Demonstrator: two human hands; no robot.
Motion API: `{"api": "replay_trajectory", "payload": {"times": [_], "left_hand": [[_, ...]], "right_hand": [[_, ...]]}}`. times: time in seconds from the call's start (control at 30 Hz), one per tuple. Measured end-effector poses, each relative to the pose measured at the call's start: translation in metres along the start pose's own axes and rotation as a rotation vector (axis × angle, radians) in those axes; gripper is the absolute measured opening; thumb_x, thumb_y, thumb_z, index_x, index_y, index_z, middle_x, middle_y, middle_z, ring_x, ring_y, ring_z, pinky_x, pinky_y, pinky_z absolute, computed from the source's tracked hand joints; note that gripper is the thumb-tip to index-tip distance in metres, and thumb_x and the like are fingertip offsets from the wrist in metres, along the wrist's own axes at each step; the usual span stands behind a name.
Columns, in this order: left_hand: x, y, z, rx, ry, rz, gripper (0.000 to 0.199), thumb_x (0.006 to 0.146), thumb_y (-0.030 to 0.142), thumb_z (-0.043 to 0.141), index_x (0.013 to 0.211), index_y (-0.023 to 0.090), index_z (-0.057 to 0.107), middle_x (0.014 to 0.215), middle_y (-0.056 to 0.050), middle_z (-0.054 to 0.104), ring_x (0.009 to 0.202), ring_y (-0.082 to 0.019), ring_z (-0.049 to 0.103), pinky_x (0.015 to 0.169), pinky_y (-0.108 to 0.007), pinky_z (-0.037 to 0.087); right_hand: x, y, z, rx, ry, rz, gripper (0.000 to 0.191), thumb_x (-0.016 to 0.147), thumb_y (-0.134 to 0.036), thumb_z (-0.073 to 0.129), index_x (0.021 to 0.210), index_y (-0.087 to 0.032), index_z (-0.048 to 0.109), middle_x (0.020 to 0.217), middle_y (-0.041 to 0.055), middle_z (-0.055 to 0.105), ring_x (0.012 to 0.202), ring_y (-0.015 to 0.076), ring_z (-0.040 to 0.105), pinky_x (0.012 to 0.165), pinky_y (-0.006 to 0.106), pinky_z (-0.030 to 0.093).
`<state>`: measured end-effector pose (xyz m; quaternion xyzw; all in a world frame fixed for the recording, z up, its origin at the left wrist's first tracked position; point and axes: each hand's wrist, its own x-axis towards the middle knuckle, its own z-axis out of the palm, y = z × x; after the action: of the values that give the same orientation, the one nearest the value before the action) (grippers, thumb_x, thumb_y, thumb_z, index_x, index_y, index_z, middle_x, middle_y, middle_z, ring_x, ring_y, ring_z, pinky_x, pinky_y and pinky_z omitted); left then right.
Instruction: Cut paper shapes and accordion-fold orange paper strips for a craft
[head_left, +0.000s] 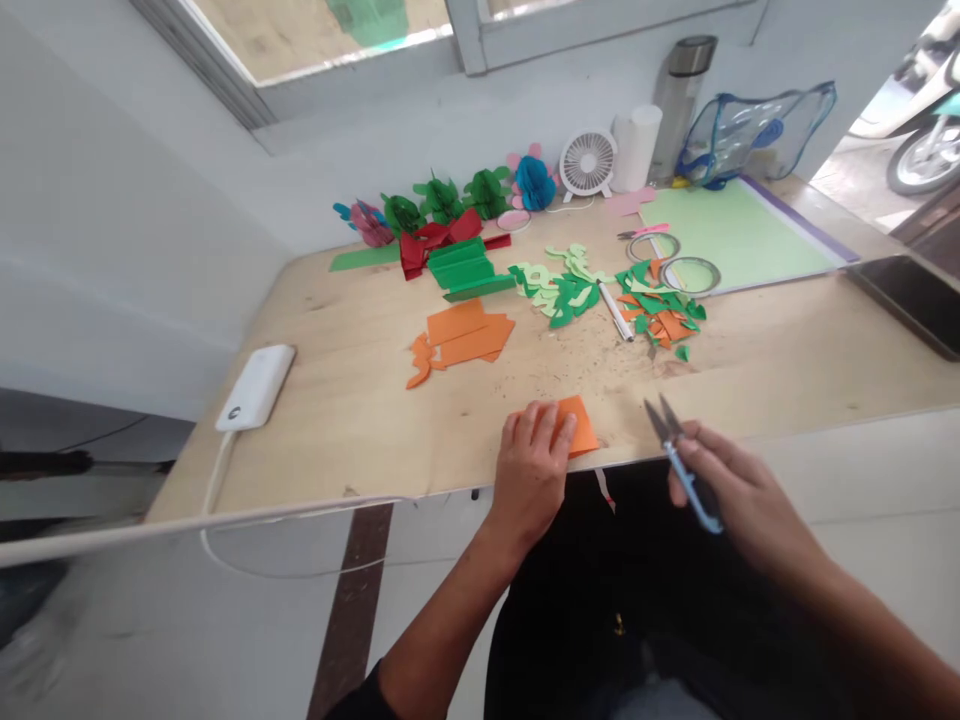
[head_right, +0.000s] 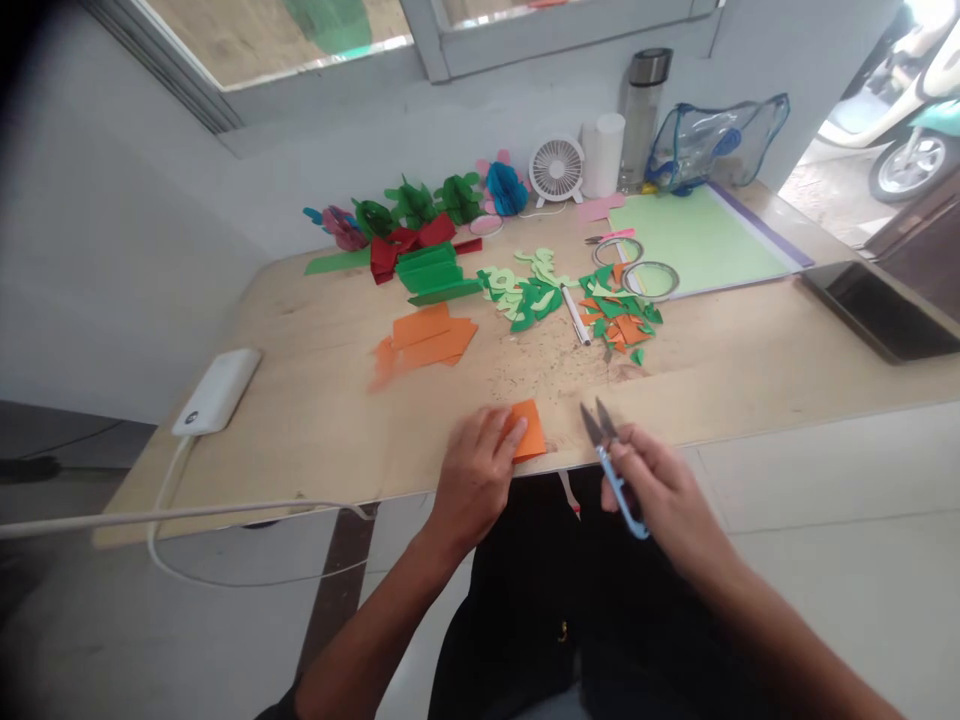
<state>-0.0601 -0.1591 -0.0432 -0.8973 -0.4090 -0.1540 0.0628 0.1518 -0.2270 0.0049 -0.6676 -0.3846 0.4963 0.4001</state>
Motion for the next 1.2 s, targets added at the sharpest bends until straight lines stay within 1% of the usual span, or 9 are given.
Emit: {"api": "replay_trajectory", "payload": {"times": [0.07,0.1,0.23,0.5,0.7,0.8,0.93,1.07,1.2], "left_hand": [[-0.002,0.003,0.002,-0.022,-0.002,-0.001,0.045,0.086,0.009,0.040,0.127,0.014,0.057,0.131,-0.016,0.058,0.124,-0.033,0.048,0.101,-0.051,0.039],[-0.003,0.004,0.003,-0.037,-0.003,0.000,0.046,0.087,0.009,0.040,0.129,0.015,0.056,0.132,-0.016,0.057,0.126,-0.032,0.047,0.103,-0.051,0.038],[-0.006,0.006,0.006,-0.087,-0.011,0.003,0.047,0.088,0.013,0.041,0.134,0.017,0.051,0.134,-0.014,0.056,0.127,-0.030,0.047,0.105,-0.051,0.037],[-0.005,0.006,0.007,-0.134,-0.012,-0.019,0.047,0.087,0.016,0.043,0.133,0.015,0.052,0.136,-0.015,0.054,0.126,-0.031,0.047,0.105,-0.051,0.036],[-0.005,0.005,0.008,-0.131,-0.018,-0.017,0.047,0.086,0.017,0.045,0.133,0.016,0.053,0.138,-0.015,0.053,0.126,-0.032,0.046,0.105,-0.051,0.036],[-0.005,0.004,0.008,-0.130,-0.014,-0.011,0.046,0.087,0.017,0.044,0.132,0.016,0.053,0.139,-0.015,0.052,0.127,-0.032,0.045,0.105,-0.051,0.036],[-0.006,0.003,0.008,-0.143,-0.013,0.010,0.044,0.090,0.020,0.043,0.133,0.018,0.052,0.141,-0.016,0.049,0.132,-0.033,0.041,0.106,-0.052,0.034],[-0.006,0.002,0.007,-0.152,-0.030,0.049,0.044,0.091,0.020,0.043,0.133,0.018,0.053,0.141,-0.016,0.049,0.133,-0.034,0.041,0.106,-0.052,0.034],[-0.006,0.001,0.004,-0.153,-0.063,0.084,0.044,0.092,0.021,0.041,0.135,0.018,0.050,0.142,-0.016,0.048,0.133,-0.034,0.040,0.106,-0.053,0.033]], "right_hand": [[-0.010,0.016,0.015,0.085,-0.107,0.093,0.038,0.083,-0.060,0.050,0.077,-0.022,0.054,0.055,-0.0008,0.060,0.044,0.0121,0.051,0.041,0.022,0.037],[-0.013,0.022,0.021,0.101,-0.135,0.113,0.038,0.083,-0.060,0.049,0.077,-0.023,0.053,0.057,-0.0010,0.061,0.044,0.0116,0.051,0.040,0.022,0.036],[-0.016,0.037,0.037,0.057,-0.192,0.088,0.034,0.087,-0.054,0.047,0.079,-0.022,0.051,0.056,-0.0026,0.061,0.040,0.0098,0.046,0.040,0.021,0.034],[-0.017,0.051,0.044,-0.052,-0.168,0.004,0.029,0.090,-0.048,0.046,0.084,-0.021,0.054,0.055,-0.0034,0.061,0.042,0.0104,0.048,0.043,0.023,0.037],[-0.019,0.052,0.049,-0.101,-0.149,-0.020,0.028,0.091,-0.047,0.045,0.079,-0.022,0.052,0.055,-0.0037,0.061,0.042,0.0112,0.050,0.044,0.023,0.038],[-0.016,0.050,0.052,-0.077,-0.098,-0.020,0.029,0.090,-0.048,0.047,0.081,-0.022,0.055,0.056,-0.0031,0.062,0.042,0.0114,0.051,0.044,0.024,0.039],[-0.014,0.048,0.054,0.023,-0.026,0.060,0.035,0.088,-0.053,0.049,0.082,-0.020,0.058,0.056,-0.0023,0.063,0.041,0.0105,0.052,0.044,0.023,0.040],[-0.013,0.048,0.057,0.094,-0.002,0.085,0.038,0.086,-0.056,0.051,0.080,-0.019,0.059,0.056,-0.0016,0.062,0.041,0.0104,0.051,0.043,0.023,0.039],[-0.013,0.044,0.061,0.100,0.018,0.083,0.040,0.085,-0.057,0.052,0.076,-0.019,0.060,0.055,-0.0013,0.062,0.041,0.0099,0.051,0.044,0.023,0.039]]}}
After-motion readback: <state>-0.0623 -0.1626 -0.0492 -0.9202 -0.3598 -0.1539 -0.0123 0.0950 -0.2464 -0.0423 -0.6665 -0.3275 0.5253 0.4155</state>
